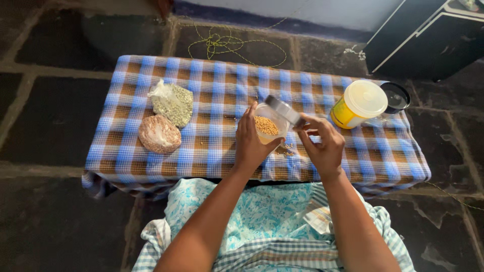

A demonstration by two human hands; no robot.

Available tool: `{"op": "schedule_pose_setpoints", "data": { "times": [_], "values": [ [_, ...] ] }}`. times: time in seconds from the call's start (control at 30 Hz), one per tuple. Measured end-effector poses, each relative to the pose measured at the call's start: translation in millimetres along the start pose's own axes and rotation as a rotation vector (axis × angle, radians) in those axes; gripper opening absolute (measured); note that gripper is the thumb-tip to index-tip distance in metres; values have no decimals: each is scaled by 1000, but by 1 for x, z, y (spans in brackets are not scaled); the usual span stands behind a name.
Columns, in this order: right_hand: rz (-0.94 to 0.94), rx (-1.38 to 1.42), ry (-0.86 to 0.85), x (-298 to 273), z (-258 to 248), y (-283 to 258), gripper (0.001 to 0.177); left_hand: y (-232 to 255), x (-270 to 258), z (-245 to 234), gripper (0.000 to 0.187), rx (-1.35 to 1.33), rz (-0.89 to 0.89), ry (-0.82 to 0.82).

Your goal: The person sits on the floor and sorts grains by hand on a checkered cloth, picking out debris and transferring the cleaned grains into a plastic container. They then pour white beans from a plastic bag into a yellow container.

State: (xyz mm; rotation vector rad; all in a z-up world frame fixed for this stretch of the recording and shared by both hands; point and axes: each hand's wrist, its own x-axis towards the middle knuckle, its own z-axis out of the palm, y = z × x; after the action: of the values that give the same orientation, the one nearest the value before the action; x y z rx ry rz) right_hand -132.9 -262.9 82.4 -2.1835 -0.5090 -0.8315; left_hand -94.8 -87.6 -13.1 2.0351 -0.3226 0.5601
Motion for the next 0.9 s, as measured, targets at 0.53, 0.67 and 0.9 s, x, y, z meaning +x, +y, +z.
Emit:
{"op": "schedule_pose_setpoints", "data": {
  "times": [0.53,0.67,0.9],
  "values": [
    [1335,261,-117,-87,-27,260,26,-6,14,-33,112,-11,-91,68],
    [693,-638,-246,-81,-21,235,44,-24,20,-49,109,163,-55,186],
    [437,-347,-578,-80,73,159,82,-36,22,-47,115,221,-190,163]
  ]
}}
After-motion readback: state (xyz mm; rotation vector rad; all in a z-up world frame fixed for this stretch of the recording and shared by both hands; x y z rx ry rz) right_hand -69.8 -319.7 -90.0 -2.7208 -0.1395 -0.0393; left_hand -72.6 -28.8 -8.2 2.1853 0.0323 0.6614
